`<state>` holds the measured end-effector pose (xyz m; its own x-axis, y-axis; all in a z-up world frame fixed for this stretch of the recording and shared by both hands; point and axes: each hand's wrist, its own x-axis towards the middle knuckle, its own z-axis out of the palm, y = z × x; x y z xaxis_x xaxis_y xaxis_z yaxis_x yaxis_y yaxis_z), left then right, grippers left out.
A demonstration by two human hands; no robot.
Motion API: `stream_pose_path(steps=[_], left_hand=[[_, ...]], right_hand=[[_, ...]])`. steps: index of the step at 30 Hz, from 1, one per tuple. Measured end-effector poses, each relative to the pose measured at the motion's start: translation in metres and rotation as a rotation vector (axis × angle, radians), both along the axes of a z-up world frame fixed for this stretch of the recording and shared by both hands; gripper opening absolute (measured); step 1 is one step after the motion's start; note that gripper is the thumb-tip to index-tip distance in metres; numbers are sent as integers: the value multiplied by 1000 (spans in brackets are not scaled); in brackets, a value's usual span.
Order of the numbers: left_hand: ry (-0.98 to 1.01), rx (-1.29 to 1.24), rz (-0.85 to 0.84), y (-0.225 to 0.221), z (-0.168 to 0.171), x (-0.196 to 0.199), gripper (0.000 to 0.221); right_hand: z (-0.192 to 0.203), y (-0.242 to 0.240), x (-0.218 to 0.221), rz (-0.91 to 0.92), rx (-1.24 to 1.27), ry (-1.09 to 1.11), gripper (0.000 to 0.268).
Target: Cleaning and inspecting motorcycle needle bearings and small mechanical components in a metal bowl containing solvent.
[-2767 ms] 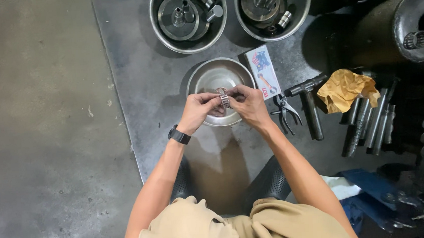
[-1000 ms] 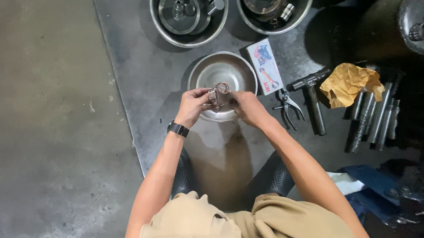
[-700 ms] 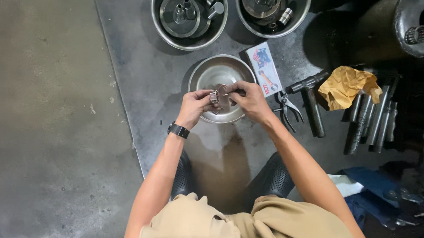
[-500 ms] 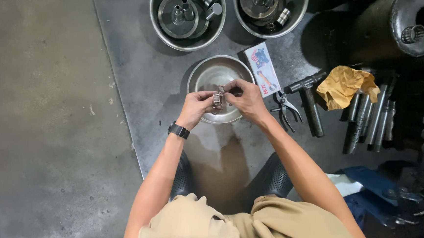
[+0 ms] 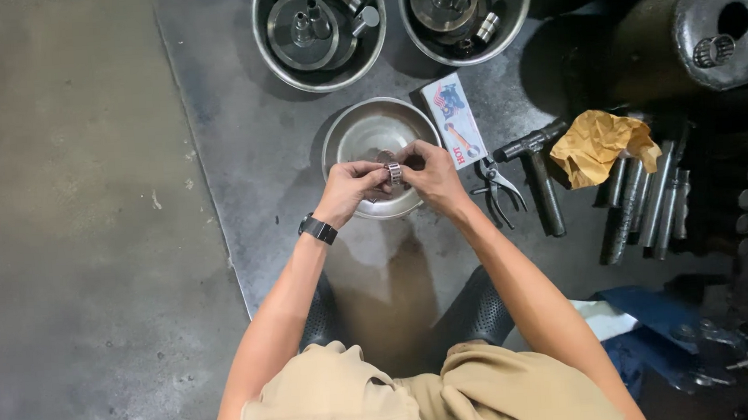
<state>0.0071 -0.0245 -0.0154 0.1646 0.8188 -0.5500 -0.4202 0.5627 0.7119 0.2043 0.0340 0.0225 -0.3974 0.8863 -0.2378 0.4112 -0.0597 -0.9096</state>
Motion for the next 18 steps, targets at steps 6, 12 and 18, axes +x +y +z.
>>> stream_pose_path(steps=[6, 12, 18], left_hand=[[221, -29, -34, 4, 0, 7, 25], [0, -15, 93, 12, -5, 9, 26], [40, -18, 82, 13, 10, 6, 26]], right_hand=[[26, 2, 28, -80, -45, -172, 24], [11, -28, 116, -5, 531, -1002, 68], [-69, -54, 194, -100, -362, -656, 64]])
